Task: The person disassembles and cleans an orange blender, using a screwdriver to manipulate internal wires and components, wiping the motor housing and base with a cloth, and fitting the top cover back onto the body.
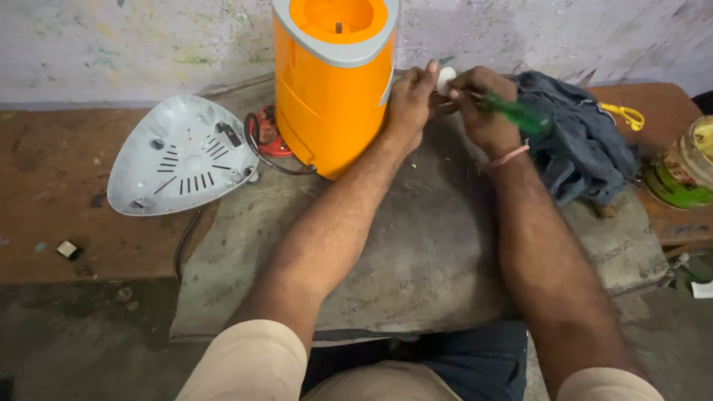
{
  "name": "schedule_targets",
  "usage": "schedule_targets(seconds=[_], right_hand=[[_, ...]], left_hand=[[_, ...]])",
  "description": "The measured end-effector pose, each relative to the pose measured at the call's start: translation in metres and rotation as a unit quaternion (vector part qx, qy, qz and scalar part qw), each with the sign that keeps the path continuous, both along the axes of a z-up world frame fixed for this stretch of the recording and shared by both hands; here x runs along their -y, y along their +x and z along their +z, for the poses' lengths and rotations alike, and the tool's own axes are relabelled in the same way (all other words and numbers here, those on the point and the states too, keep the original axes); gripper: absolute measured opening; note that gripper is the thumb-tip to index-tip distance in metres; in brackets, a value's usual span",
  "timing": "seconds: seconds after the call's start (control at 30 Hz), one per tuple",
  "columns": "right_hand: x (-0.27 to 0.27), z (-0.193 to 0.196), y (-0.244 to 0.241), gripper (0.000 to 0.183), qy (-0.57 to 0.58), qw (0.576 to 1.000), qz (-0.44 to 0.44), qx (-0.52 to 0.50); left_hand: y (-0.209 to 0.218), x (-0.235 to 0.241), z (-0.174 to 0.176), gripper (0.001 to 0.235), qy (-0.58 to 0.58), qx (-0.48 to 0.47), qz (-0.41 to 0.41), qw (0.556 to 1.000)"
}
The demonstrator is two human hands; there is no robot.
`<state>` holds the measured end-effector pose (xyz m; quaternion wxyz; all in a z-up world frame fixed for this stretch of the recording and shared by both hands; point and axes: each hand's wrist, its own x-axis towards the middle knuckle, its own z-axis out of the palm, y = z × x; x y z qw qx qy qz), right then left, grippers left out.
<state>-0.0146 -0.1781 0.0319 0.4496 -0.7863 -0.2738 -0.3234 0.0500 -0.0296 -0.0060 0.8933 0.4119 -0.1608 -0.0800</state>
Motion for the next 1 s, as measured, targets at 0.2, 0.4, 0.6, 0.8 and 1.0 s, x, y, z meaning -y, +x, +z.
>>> schedule_targets(seconds=[0.2, 0.4, 0.6, 0.8, 1.0], right_hand=[[0.011, 0.004, -0.002, 0.005, 0.129, 0.981, 0.066, -0.132], [0.016, 0.002, 0.0, 0.008, 0.15, 0.976, 0.068, -0.14], [0.013, 0.003, -0.001, 0.009, 0.03, 0.997, 0.023, -0.062], [0.012, 0.009, -0.005, 0.012, -0.07, 0.996, -0.011, 0.057], [0.005, 0.012, -0.007, 0.009, -0.103, 0.989, -0.061, 0.084]], left_hand=[[0.0, 0.004, -0.004, 0.028, 0.0, -0.02, 0.003, 1.0], [0.003, -0.005, 0.0, 0.041, 0.012, -0.005, -0.076, 0.997], [0.012, 0.0, -0.007, 0.035, 0.046, 0.076, -0.052, 0.995], [0.015, 0.006, -0.012, 0.017, 0.034, 0.07, -0.051, 0.996], [0.01, 0.004, -0.006, 0.012, 0.072, 0.072, -0.024, 0.995]])
